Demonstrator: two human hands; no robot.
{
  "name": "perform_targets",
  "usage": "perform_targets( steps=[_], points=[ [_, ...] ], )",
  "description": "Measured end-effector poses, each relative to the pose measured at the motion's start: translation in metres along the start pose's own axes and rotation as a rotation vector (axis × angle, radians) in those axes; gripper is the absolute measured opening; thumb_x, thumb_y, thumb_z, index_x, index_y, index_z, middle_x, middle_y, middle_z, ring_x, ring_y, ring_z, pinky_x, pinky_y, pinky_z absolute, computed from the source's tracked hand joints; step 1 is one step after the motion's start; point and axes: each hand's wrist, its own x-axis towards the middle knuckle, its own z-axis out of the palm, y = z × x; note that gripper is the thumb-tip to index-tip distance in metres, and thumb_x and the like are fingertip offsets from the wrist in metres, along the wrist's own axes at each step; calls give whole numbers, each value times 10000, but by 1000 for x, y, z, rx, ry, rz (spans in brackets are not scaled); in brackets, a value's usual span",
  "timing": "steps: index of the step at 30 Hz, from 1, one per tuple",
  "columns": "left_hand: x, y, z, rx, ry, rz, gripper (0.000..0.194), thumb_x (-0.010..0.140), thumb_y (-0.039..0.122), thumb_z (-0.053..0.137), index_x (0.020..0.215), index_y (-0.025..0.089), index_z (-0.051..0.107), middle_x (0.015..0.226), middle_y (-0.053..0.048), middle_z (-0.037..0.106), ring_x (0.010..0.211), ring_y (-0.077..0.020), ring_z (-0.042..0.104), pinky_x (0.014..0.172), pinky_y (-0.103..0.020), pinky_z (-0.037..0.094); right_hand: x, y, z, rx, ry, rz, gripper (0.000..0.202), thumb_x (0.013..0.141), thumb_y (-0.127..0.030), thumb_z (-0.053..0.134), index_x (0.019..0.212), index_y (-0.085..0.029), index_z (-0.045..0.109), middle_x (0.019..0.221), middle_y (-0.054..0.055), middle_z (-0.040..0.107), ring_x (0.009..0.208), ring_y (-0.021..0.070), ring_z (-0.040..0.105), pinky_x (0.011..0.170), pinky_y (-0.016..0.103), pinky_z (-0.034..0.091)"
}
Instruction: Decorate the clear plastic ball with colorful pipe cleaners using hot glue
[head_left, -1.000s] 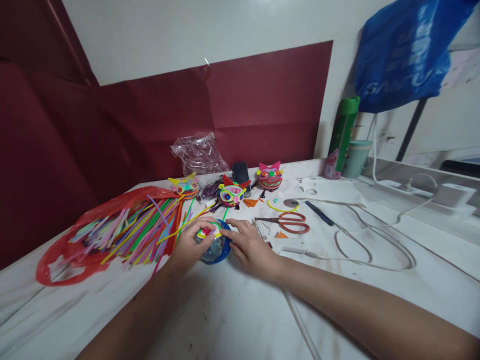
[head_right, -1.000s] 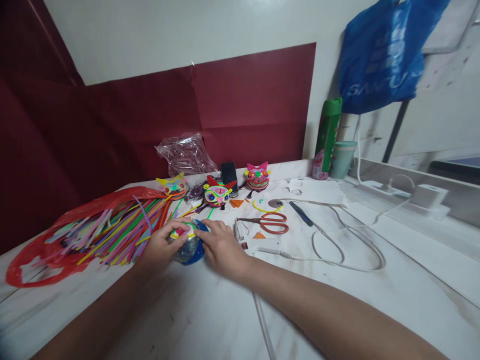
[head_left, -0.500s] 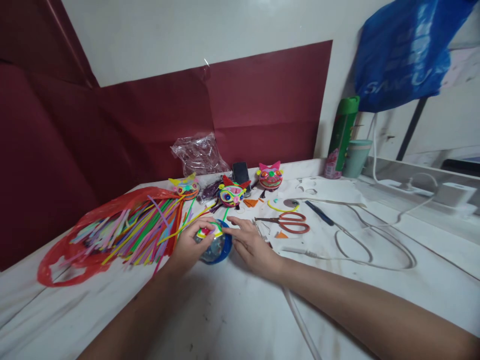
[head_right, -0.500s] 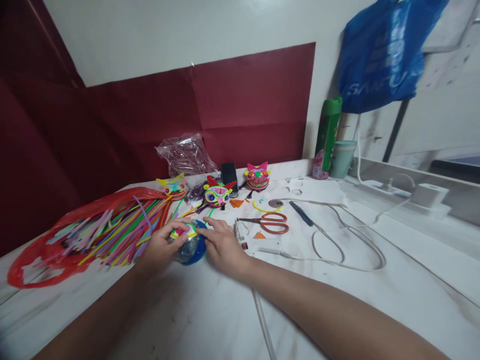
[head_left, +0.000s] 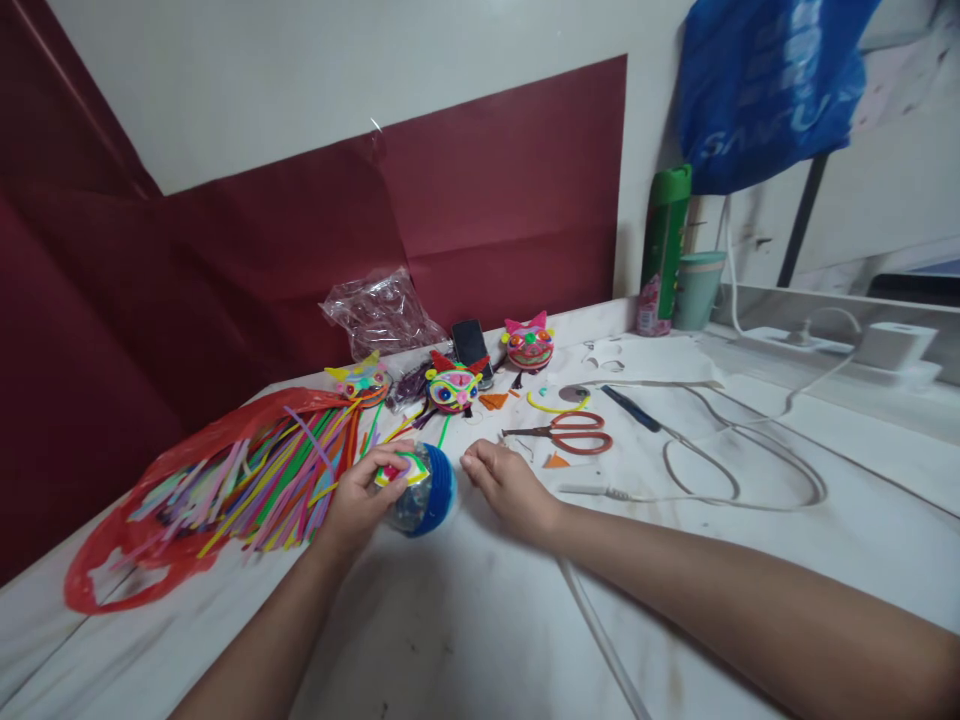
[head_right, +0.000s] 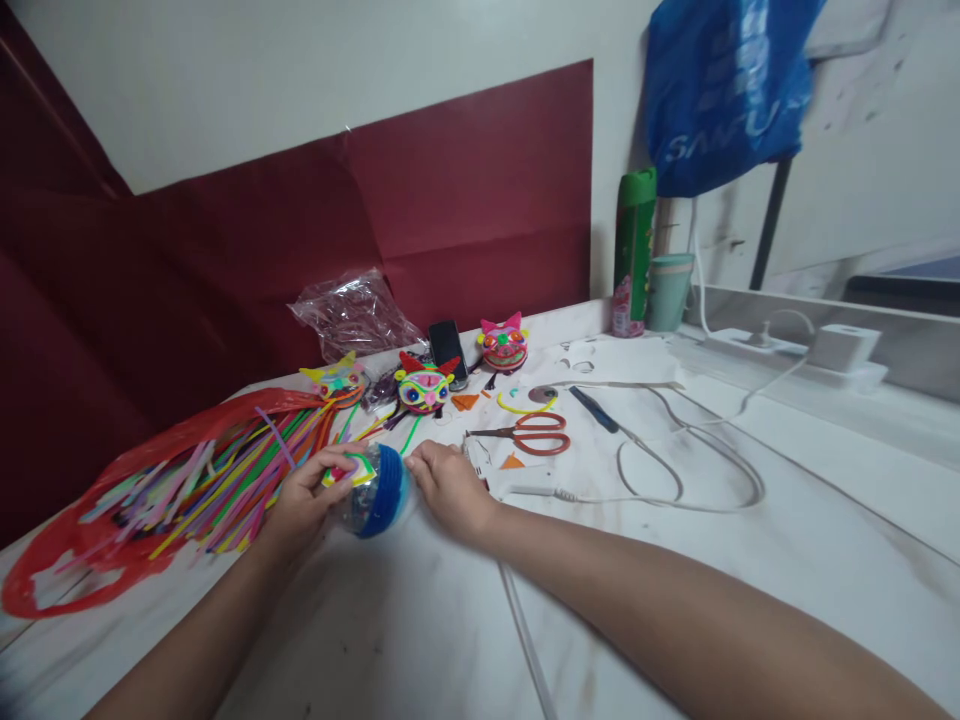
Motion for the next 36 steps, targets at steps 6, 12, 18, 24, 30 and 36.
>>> perform_targets(
  steps=[6,12,18,24,30,36],
  points=[
    [0,4,1,2,-4,6,181,723,357,710,778,198,643,1063,-113,690,1101,-285,605,1004,-473,413,-2,3,3,-44,18,-97,135,898,-134,476,794,-197,537,755,29,588,726,178,537,693,304,433],
    [-1,7,3,38,-17,10,176,728,351,705,785,197,641,1089,-119,683,1121,-285,596,1009,-463,415,-7,5,6,-200,-79,-420,294,868,-64,486,1087,-205,624,926,84,635,901,223,540,796,371,422],
    [-1,10,5,54,-23,26,144,739,323,691,797,200,645,1075,-115,688,1131,-283,591,1010,-452,419,-10,3,8,-265,-113,-442,351,838,-50,498,1130,-194,631,939,94,611,891,232,514,761,377,411],
    [-1,11,4,41,-25,35,156,727,332,699,791,197,654,1038,-119,691,1110,-286,601,990,-456,434,-7,1,8,83,-32,-257,279,841,-45,472,1008,-211,621,897,57,586,894,194,546,811,350,451],
    [-1,7,3,51,-32,33,123,745,304,682,804,201,651,1068,-111,680,1116,-274,594,1005,-451,419,-2,2,6,185,24,33,140,843,-222,555,722,-206,486,672,-16,519,639,147,495,614,268,411],
    [-1,6,4,58,-53,68,102,764,281,669,818,198,643,1072,-112,678,1113,-267,592,1000,-446,421,-3,1,5,189,-16,49,167,873,-258,509,718,-207,469,612,-41,483,586,127,452,567,242,364]
  ],
)
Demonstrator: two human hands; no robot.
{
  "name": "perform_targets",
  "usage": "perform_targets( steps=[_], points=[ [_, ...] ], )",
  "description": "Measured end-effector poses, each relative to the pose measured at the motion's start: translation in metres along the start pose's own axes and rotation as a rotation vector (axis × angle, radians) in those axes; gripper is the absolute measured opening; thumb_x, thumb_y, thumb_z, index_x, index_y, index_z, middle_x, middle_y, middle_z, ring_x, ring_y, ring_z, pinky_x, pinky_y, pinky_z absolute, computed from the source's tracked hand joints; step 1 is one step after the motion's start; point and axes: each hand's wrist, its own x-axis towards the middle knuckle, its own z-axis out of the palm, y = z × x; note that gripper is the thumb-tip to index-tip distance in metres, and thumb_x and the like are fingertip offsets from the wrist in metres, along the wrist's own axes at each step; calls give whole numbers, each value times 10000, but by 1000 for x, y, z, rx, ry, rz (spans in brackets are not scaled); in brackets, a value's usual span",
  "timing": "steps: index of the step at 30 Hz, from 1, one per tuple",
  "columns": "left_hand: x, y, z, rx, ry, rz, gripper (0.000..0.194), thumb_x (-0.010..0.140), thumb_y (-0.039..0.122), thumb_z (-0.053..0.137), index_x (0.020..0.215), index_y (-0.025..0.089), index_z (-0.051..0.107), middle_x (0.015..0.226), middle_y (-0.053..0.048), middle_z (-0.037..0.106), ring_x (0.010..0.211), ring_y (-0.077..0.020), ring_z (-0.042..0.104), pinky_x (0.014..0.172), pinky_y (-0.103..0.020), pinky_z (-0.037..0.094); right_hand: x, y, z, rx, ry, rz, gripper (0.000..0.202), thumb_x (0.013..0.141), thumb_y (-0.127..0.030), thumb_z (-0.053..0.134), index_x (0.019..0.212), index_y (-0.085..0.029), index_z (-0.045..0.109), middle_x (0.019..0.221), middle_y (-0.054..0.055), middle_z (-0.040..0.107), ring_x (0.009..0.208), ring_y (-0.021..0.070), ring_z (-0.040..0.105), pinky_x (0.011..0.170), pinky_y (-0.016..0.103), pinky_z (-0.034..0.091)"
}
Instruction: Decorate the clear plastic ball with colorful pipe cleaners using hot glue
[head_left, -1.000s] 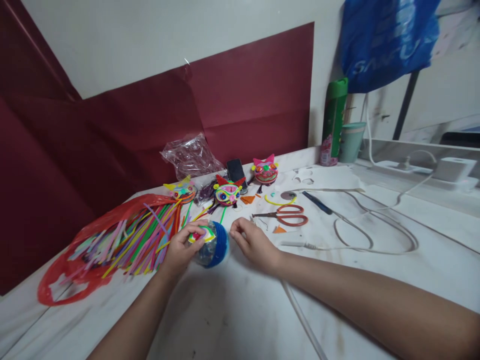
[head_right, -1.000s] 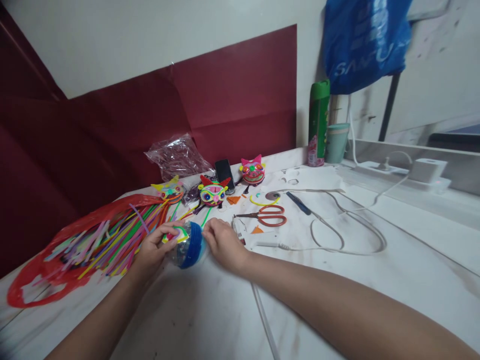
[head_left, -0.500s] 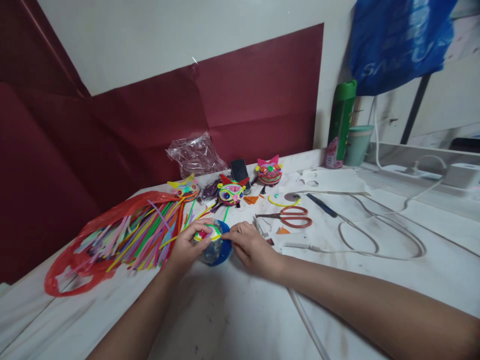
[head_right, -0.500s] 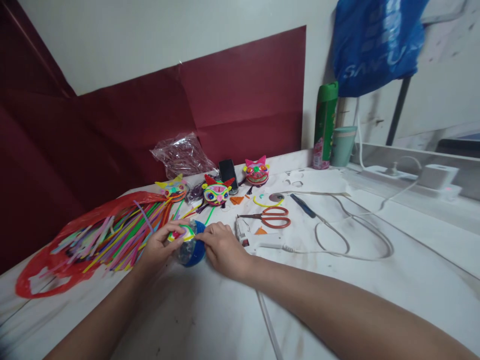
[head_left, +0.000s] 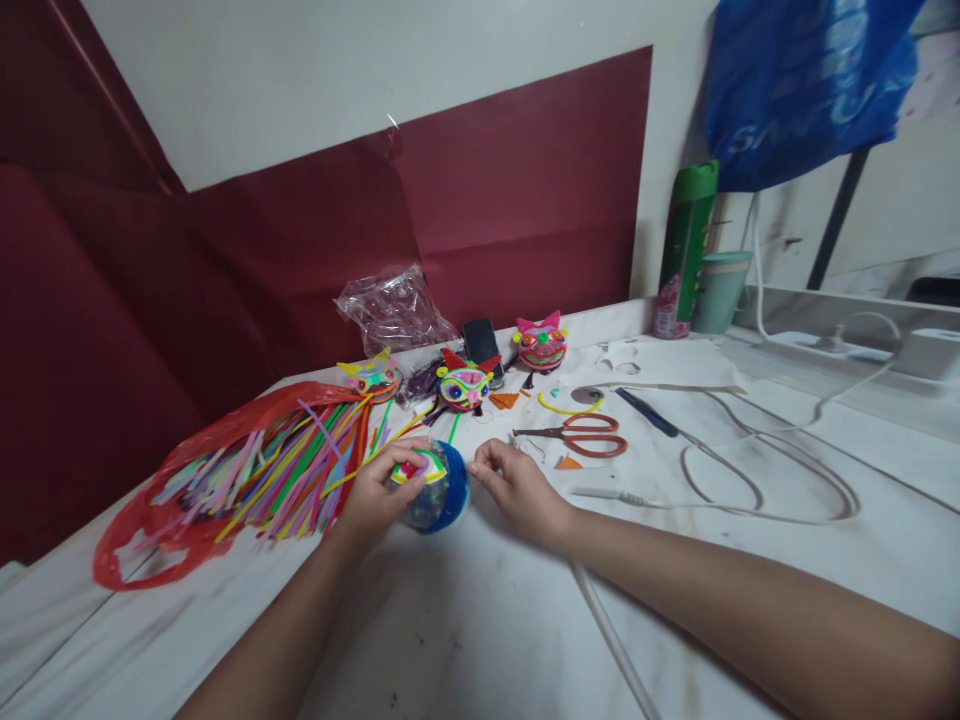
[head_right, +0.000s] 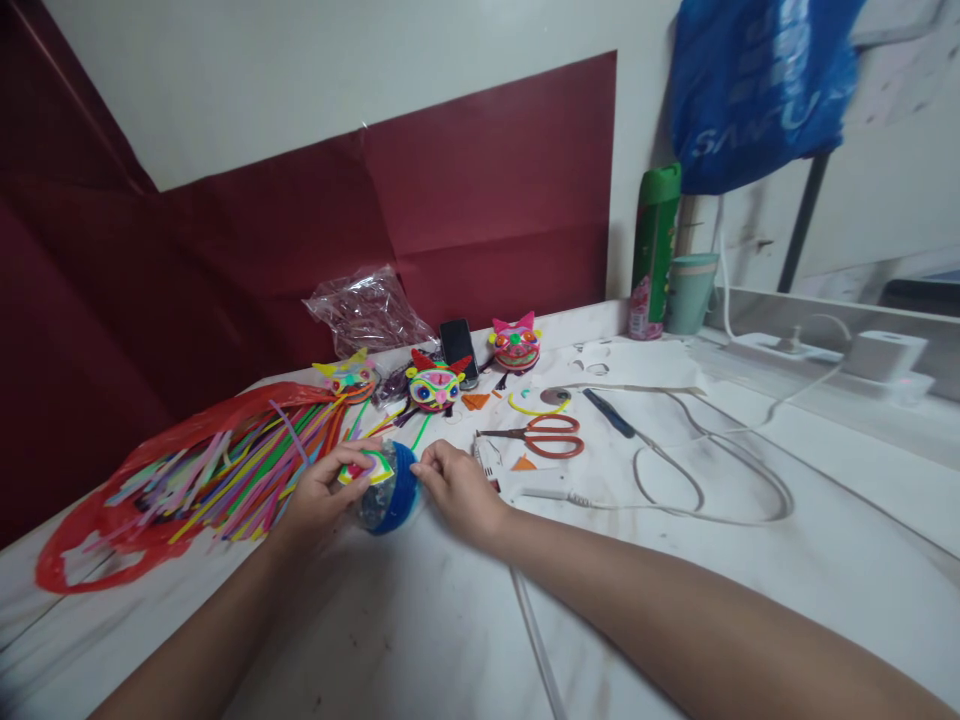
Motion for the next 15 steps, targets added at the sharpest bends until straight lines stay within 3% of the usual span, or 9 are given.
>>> perform_targets(
  steps=[7,9,12,15],
  points=[
    [-1,1,1,54,-11,55,90,775,255,664,833,188,645,1060,-112,684,1096,-262,600,994,-435,422,-1,0,-1,-149,-37,2,310,948,-295,400,650,-214,429,589,-29,467,577,139,455,574,260,377],
    [-2,2,2,63,-20,93,83,782,237,657,848,190,642,1056,-112,681,1099,-257,598,991,-429,425,-2,-1,0,-200,-1,-117,272,941,-268,428,679,-210,466,644,-2,519,645,160,503,626,280,420],
    [-2,6,6,97,-55,174,82,790,201,638,871,190,638,1066,-116,671,1105,-247,594,987,-423,431,-6,-4,1,-284,20,-392,86,906,-189,492,920,-190,577,931,88,618,909,220,547,814,365,461],
    [-3,12,11,151,-69,233,83,789,176,621,869,191,636,1075,-111,669,1094,-237,597,983,-414,438,-11,-7,2,-381,-35,-553,281,895,-151,495,1164,-206,554,1153,125,583,1074,256,505,907,442,446]
  ],
)
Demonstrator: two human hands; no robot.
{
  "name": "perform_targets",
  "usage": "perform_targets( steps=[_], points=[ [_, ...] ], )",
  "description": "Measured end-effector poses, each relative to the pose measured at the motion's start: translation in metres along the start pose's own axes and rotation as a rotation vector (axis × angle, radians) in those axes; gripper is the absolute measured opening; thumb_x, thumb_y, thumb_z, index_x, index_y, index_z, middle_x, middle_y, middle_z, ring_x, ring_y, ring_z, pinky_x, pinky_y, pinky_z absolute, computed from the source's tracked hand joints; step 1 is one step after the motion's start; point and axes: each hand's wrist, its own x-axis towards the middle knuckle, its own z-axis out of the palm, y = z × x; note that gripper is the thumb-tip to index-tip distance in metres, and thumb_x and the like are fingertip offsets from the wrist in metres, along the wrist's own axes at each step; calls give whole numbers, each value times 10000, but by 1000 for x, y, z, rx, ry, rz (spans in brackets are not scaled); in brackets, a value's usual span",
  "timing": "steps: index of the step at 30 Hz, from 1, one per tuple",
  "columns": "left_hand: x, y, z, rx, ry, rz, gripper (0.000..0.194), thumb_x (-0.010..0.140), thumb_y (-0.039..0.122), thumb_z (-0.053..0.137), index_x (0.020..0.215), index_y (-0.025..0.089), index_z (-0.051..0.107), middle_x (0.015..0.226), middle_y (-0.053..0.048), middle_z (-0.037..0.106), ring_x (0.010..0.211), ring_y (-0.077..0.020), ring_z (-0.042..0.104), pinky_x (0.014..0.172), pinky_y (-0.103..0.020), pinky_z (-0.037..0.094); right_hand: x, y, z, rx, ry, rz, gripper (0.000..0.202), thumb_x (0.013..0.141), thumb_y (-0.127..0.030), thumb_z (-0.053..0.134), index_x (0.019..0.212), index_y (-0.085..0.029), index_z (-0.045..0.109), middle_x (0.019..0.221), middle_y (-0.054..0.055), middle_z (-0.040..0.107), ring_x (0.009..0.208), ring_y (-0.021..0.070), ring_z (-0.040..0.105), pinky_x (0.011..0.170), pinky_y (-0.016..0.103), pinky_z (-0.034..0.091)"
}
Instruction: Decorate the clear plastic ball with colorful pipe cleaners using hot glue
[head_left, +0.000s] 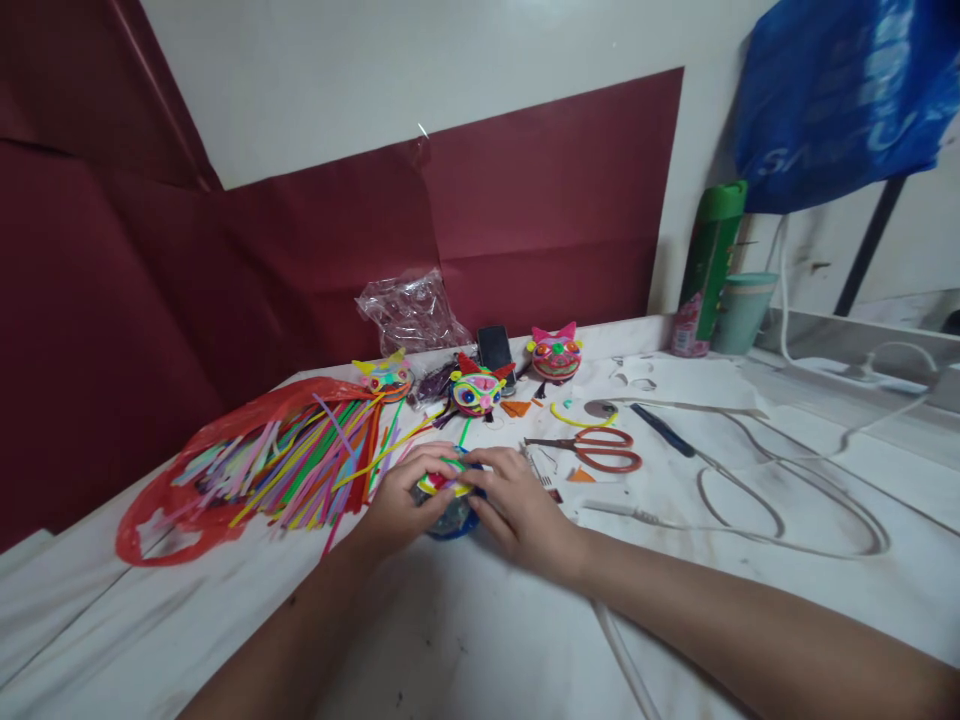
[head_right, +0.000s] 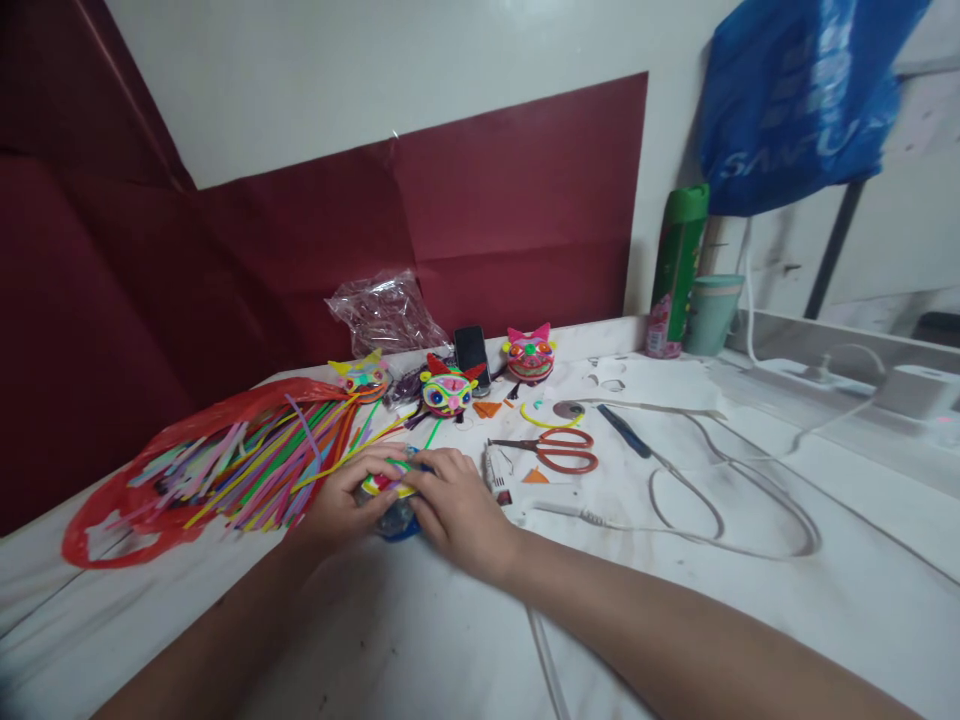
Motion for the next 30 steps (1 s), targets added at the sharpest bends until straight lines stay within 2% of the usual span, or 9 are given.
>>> perform_targets(
  steps=[3,7,10,13,15,18,21,24,30],
  points=[
    [-1,4,4,4,19,-1,115,778,174,618,892,193,621,1060,-100,673,1089,-235,598,986,-403,439,-2,-2,0,-53,-42,-51,338,888,-142,494,1215,-216,539,1184,124,582,1101,268,499,904,461,456],
    [-5,7,6,-5,42,-126,328,751,162,618,1074,193,569,1136,-93,646,1124,-242,584,983,-379,447,-3,-2,1,-112,-64,-99,343,893,-142,482,1229,-188,534,1241,146,573,1130,278,482,910,475,460],
    [-7,7,7,25,35,-186,443,727,132,588,1163,187,529,1168,-91,626,1125,-241,580,984,-372,451,-4,-2,3,-185,-117,-151,404,899,-158,472,1303,-157,484,1357,175,503,1207,306,430,926,504,453],
    [-8,6,10,61,56,-169,491,710,110,566,1192,187,513,1178,-91,616,1139,-234,571,1006,-377,439,-5,-3,5,-233,-171,-147,433,899,-176,475,1331,-152,467,1411,175,460,1260,325,390,931,521,451],
    [-7,6,12,98,115,-142,511,684,119,590,1186,180,521,1241,-112,578,1203,-253,526,1047,-400,402,-5,-3,5,-236,-191,-126,435,896,-173,473,1332,-156,471,1415,161,465,1268,320,389,945,522,446],
    [-5,7,15,124,194,-230,493,658,176,645,1141,157,550,1291,-147,537,1253,-299,476,1075,-442,363,-4,-2,5,-226,-205,-80,441,893,-166,471,1334,-153,475,1394,150,496,1263,314,402,962,528,437],
    [-4,7,14,9,127,-374,502,681,254,673,1159,163,547,1214,-126,593,1185,-296,531,1039,-434,396,-2,1,4,-210,-212,-36,449,895,-173,472,1342,-143,469,1382,155,508,1254,311,413,966,533,433],
    [-5,3,9,-145,61,-396,570,678,293,703,1211,180,536,1254,-103,589,1215,-292,509,1047,-398,385,-1,1,2,-188,-224,-9,447,900,-170,459,1346,-142,466,1394,156,494,1243,295,425,977,520,428],
    [-8,-5,7,-325,121,-473,430,810,412,599,1178,190,586,1248,-86,609,1221,-281,508,1049,-390,374,0,-1,1,-164,-234,28,445,889,-164,470,1334,-167,478,1403,153,480,1228,292,443,989,535,414]
  ],
)
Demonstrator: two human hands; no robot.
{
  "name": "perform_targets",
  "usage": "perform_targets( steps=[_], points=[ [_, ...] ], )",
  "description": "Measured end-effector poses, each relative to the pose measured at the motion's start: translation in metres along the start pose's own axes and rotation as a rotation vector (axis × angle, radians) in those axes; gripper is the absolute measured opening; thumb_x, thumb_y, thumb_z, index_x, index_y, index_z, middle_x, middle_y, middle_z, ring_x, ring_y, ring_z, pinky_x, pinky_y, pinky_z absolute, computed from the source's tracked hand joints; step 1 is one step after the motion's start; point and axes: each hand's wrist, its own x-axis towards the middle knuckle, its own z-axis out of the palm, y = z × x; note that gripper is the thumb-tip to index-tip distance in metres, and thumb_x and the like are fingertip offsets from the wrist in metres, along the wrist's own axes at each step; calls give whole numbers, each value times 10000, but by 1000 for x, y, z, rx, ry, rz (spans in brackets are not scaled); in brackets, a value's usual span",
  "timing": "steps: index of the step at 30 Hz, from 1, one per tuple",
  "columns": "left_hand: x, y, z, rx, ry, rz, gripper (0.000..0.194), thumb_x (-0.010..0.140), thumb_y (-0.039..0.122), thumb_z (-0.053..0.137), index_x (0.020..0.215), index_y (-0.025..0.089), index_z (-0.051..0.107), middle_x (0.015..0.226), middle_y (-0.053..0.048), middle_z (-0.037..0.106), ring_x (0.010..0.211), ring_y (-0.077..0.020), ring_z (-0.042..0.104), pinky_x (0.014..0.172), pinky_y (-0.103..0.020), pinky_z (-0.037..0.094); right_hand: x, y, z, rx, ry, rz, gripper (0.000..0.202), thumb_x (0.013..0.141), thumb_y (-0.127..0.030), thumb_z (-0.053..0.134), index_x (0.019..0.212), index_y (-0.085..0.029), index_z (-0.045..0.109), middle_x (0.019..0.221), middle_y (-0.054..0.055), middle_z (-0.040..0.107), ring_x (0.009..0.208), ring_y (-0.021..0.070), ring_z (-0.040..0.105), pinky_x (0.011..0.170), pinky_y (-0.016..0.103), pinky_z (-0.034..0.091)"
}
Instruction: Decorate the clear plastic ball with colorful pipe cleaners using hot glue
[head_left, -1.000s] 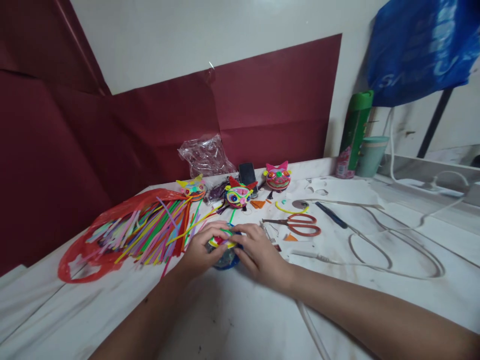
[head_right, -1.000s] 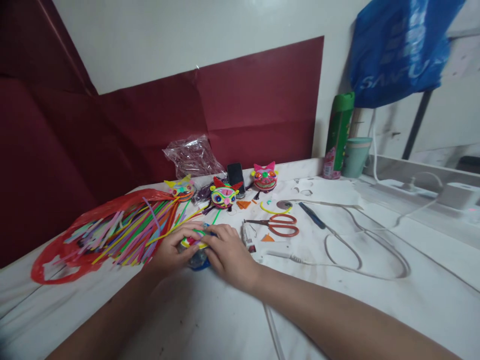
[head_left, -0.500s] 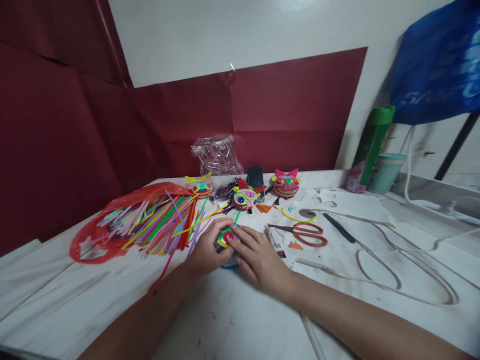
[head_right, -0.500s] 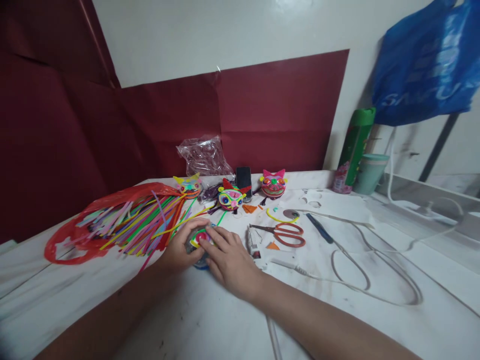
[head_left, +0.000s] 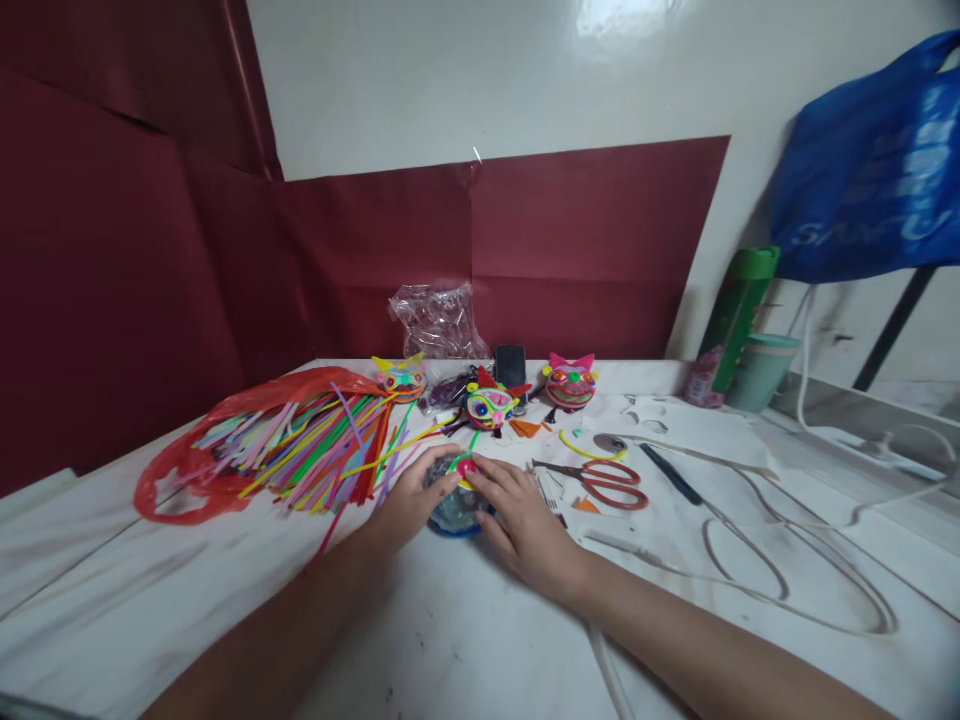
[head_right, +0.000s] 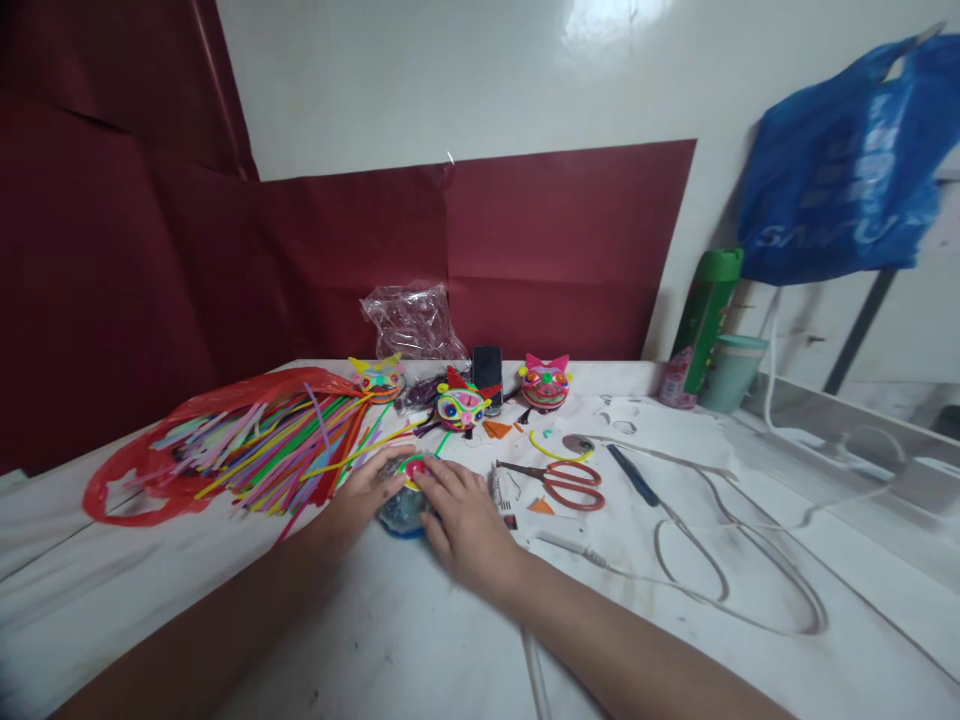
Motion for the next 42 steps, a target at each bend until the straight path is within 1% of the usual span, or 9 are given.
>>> perform_targets(
  steps=[5,8,11,16,21,29,34,39,42],
  points=[
    [1,-10,0,-258,-46,-94,463,763,391,676,1170,194,581,1195,-89,623,1092,-266,586,891,-346,466,0,7,3,147,143,41,461,890,-195,491,1347,-209,433,1391,155,466,1273,271,428,1020,506,403],
    [2,-14,-4,-452,-104,-150,469,754,363,688,1175,201,560,1127,-80,647,949,-230,638,777,-309,484,0,17,6,251,267,185,393,898,-237,488,1289,-214,463,1318,148,517,1230,254,477,999,478,423],
    [3,-15,-7,-542,-119,-149,447,733,336,705,1141,197,584,1110,-80,652,956,-229,636,788,-303,480,1,28,9,333,349,353,307,879,-277,491,1176,-207,528,1140,113,613,1032,231,587,875,421,491],
    [4,-13,-10,-575,-172,-149,448,732,337,699,1146,207,588,1092,-85,667,948,-243,645,799,-322,478,2,34,12,443,326,563,222,817,-396,539,718,-198,517,653,8,583,613,169,541,596,299,457],
    [4,-14,-13,-555,-233,-134,476,715,327,710,1163,213,597,1208,-100,619,1034,-264,615,845,-341,471,6,29,3,483,302,569,294,851,-425,486,656,-205,484,573,-16,532,549,146,503,535,263,416],
    [-1,5,-13,-328,-296,-90,428,675,276,757,1089,222,661,1346,-100,531,1289,-313,437,1051,-419,350,11,10,-21,386,352,316,147,906,-277,446,883,-198,567,787,40,646,731,172,602,674,286,476],
    [-1,12,-11,-257,-329,-43,412,654,310,785,1045,226,685,1319,-104,543,1295,-319,432,1086,-445,305,10,6,-31,268,335,166,197,931,-245,422,774,-207,534,703,26,591,690,170,564,663,293,471],
    [1,7,-13,-243,-351,-3,434,667,312,779,1076,217,670,1319,-110,542,1291,-312,439,1098,-463,294,8,8,-32,108,225,-255,192,908,-293,531,1057,-182,579,1001,112,646,936,228,568,813,390,465],
    [1,4,-15,-235,-352,-5,449,678,318,773,1102,225,659,1331,-106,529,1298,-303,433,1101,-453,294,5,11,-26,-12,161,-382,251,922,-286,529,1148,-193,586,1150,124,636,1068,252,522,864,416,453]
  ],
)
